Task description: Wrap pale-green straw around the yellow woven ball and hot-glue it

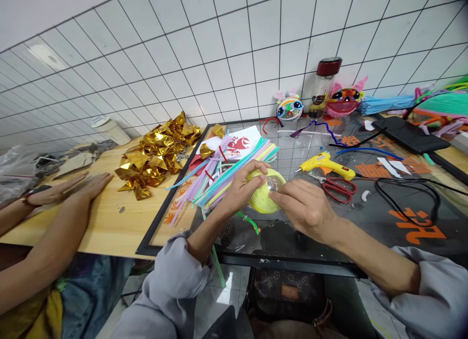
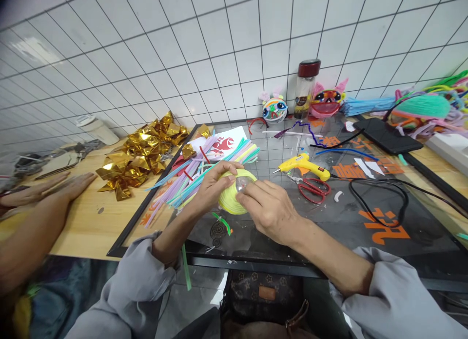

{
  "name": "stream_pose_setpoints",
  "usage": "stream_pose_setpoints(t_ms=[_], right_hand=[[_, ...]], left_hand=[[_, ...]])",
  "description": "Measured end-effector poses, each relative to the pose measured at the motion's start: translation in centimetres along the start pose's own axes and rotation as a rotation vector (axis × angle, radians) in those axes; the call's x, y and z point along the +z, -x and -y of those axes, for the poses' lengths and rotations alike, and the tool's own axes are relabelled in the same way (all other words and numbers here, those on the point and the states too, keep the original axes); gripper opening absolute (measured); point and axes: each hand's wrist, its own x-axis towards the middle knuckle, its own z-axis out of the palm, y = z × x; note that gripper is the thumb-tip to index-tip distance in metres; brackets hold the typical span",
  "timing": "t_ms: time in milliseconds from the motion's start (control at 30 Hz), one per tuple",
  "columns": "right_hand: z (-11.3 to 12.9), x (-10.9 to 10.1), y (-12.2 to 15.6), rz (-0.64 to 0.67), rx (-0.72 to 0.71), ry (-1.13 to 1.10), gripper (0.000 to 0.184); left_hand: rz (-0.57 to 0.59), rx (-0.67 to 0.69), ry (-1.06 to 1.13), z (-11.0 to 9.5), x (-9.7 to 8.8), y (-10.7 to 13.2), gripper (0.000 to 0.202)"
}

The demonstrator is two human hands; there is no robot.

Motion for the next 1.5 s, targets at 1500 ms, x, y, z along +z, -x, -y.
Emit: stream_pose_setpoints(t_ms=[1500], right_hand=[[-1.4,1.8,-0.7,-0.055,0.755,-0.744,0.034]], left_hand=[[0.012,0.006,0.071,-0.3,0.2,-0.1,0.012]])
